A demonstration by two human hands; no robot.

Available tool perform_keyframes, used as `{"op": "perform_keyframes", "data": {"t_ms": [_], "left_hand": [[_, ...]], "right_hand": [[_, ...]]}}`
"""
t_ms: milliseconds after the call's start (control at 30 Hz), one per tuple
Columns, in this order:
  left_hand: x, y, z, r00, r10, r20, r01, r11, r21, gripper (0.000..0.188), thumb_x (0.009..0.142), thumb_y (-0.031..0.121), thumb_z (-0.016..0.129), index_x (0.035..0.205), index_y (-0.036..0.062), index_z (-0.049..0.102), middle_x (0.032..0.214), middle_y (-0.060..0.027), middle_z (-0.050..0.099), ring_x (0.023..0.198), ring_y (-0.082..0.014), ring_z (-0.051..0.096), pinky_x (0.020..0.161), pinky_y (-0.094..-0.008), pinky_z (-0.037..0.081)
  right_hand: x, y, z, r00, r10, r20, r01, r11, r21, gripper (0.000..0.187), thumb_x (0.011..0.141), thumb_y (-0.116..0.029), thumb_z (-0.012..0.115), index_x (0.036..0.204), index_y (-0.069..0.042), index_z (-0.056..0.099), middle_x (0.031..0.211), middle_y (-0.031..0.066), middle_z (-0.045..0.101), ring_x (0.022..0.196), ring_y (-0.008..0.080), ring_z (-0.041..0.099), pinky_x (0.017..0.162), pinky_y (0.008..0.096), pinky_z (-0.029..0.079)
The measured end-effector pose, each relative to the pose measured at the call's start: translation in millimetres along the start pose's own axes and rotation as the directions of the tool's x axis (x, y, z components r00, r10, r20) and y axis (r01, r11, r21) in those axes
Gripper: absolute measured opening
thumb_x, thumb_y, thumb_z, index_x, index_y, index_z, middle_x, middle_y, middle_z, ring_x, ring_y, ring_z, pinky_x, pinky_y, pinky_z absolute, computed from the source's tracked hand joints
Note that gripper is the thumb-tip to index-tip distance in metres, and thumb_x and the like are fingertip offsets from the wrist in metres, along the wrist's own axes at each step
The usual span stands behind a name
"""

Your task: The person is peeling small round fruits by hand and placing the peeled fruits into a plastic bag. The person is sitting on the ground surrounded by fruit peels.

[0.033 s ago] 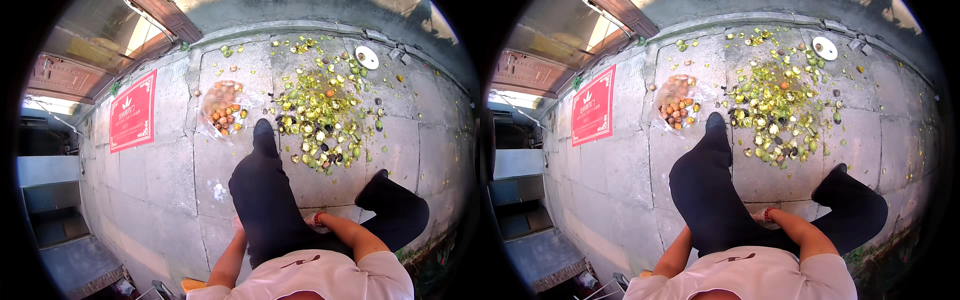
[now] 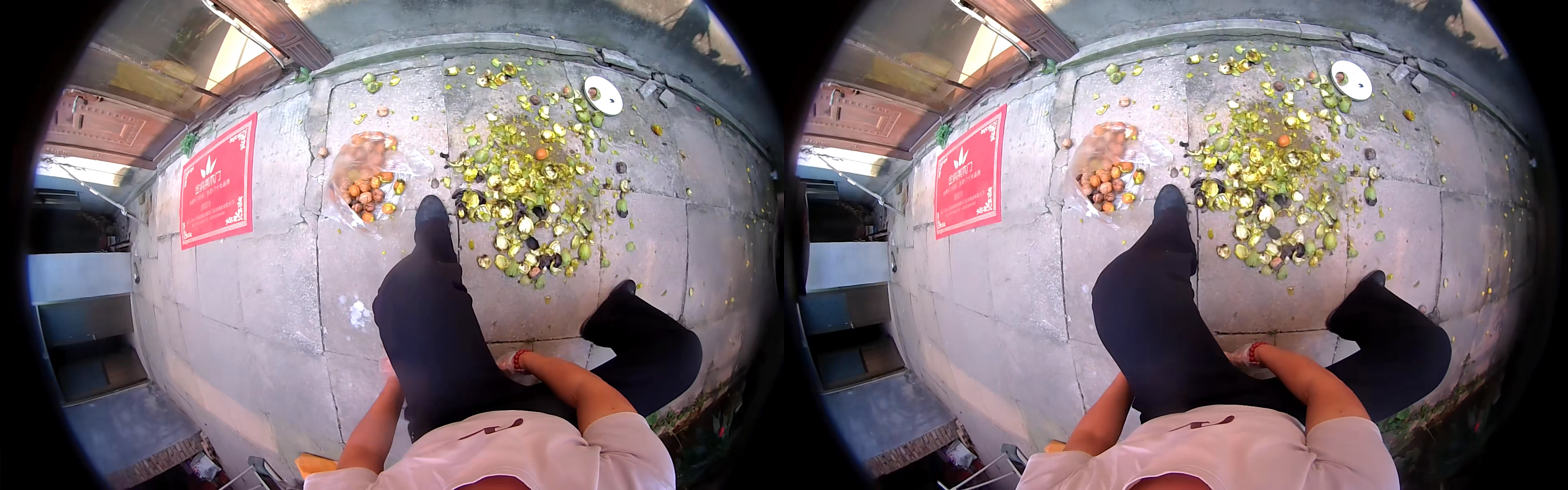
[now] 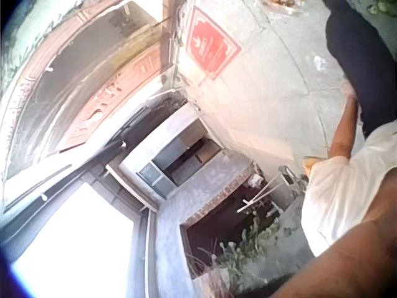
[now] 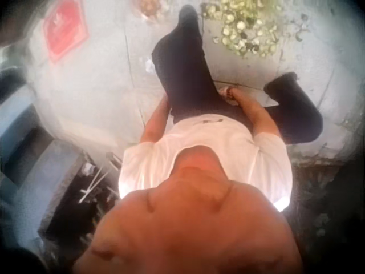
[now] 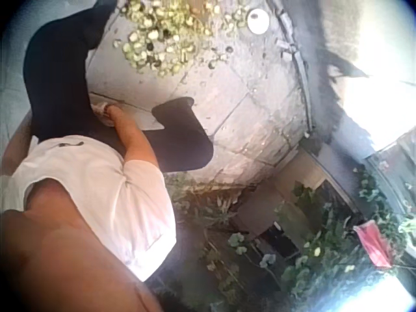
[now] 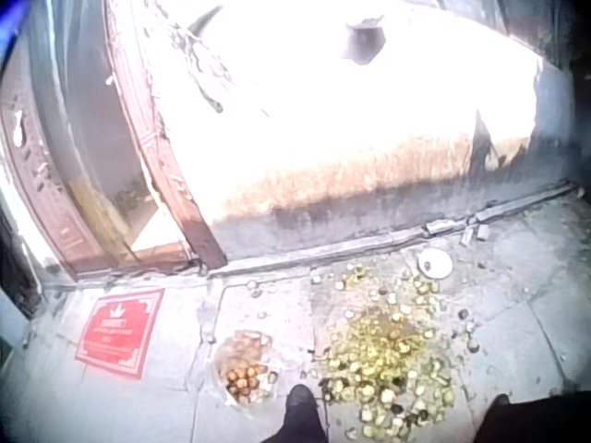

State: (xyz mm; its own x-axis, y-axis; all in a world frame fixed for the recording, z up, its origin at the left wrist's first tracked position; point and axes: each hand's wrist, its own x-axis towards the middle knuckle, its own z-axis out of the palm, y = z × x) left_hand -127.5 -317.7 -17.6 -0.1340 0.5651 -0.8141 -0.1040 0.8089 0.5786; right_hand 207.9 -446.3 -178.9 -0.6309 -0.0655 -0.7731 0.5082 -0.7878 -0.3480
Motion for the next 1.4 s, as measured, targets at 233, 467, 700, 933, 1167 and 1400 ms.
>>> {"op": "perform_keyframes", "data": {"t_ms": [233, 467, 700, 933, 1167, 1400], "left_hand": [[-26.2, -2.8, -6.2, 0.987, -0.144, -0.066, 0.141, 0.989, -0.037, 0.06, 0.089, 0.058, 0.043, 0.095, 0.003, 0.066, 0.084, -0.0106, 0.066, 0.075, -0.0238, 0.065, 0.067, -0.0371, 0.053], [-18.5, 6.8, 22.4, 0.942, -0.319, -0.101, 0.319, 0.948, -0.024, 0.064, 0.09, 0.061, 0.039, 0.093, 0.0032, 0.065, 0.082, -0.0109, 0.066, 0.073, -0.0246, 0.065, 0.067, -0.0382, 0.053], [26.3, 24.6, 69.3, 0.883, -0.456, -0.114, 0.458, 0.889, -0.008, 0.068, 0.09, 0.064, 0.035, 0.09, 0.0033, 0.065, 0.08, -0.0113, 0.065, 0.072, -0.0255, 0.064, 0.067, -0.0392, 0.053], [82.5, 56.0, 108.7, 0.881, -0.473, -0.024, 0.473, 0.879, 0.055, 0.072, 0.09, 0.067, 0.031, 0.087, 0.0035, 0.064, 0.078, -0.0117, 0.065, 0.07, -0.0264, 0.064, 0.066, -0.0403, 0.053], [102.4, 62.1, 116.0, 0.871, -0.491, 0.035, 0.486, 0.869, 0.095, 0.076, 0.09, 0.07, 0.027, 0.084, 0.0036, 0.064, 0.075, -0.0121, 0.064, 0.069, -0.0272, 0.064, 0.066, -0.0414, 0.053], [83.7, 50.7, 91.9, 0.819, -0.567, 0.088, 0.556, 0.822, 0.125, 0.081, 0.09, 0.073, 0.023, 0.082, 0.0038, 0.063, 0.073, -0.0124, 0.064, 0.067, -0.0281, 0.064, 0.066, -0.0425, 0.053]], "right_hand": [[-8.6, -30.5, 20.1, 0.984, 0.137, 0.117, -0.128, 0.988, -0.084, 0.082, 0.088, -0.07, 0.035, 0.128, -0.003, 0.062, 0.126, 0.0121, 0.062, 0.116, 0.0247, 0.055, 0.103, 0.0384, 0.039], [-69.2, -79.3, 35.4, 0.913, 0.148, 0.379, -0.188, 0.98, 0.071, 0.111, 0.08, -0.089, 0.022, 0.138, 0.001, 0.051, 0.142, 0.0205, 0.049, 0.132, 0.0296, 0.047, 0.111, 0.0394, 0.033], [-53.9, -79.2, 21.6, 0.797, 0.012, 0.604, 0.035, 0.997, -0.066, 0.094, 0.086, -0.084, 0.014, 0.139, -0.017, 0.055, 0.144, 0.0124, 0.05, 0.133, 0.0294, 0.043, 0.114, 0.041, 0.027], [-92.4, -35.5, 33.3, 0.63, -0.094, 0.771, -0.254, 0.913, 0.319, 0.128, 0.068, -0.098, 0.01, 0.144, -0.001, 0.043, 0.143, 0.0204, 0.049, 0.129, 0.0338, 0.048, 0.11, 0.0455, 0.034], [-100.8, -29.4, 21.2, 0.738, -0.16, 0.655, -0.369, 0.718, 0.59, 0.1, 0.09, -0.078, 0.015, 0.147, 0.001, 0.039, 0.152, 0.0166, 0.038, 0.135, 0.0277, 0.04, 0.113, 0.0432, 0.027], [-88.9, -85.8, 13.7, 0.908, -0.014, 0.418, -0.049, 0.989, 0.139, 0.069, 0.095, -0.056, 0.043, 0.138, -0.003, 0.051, 0.144, 0.0173, 0.048, 0.132, 0.0284, 0.043, 0.112, 0.0413, 0.028]]}}
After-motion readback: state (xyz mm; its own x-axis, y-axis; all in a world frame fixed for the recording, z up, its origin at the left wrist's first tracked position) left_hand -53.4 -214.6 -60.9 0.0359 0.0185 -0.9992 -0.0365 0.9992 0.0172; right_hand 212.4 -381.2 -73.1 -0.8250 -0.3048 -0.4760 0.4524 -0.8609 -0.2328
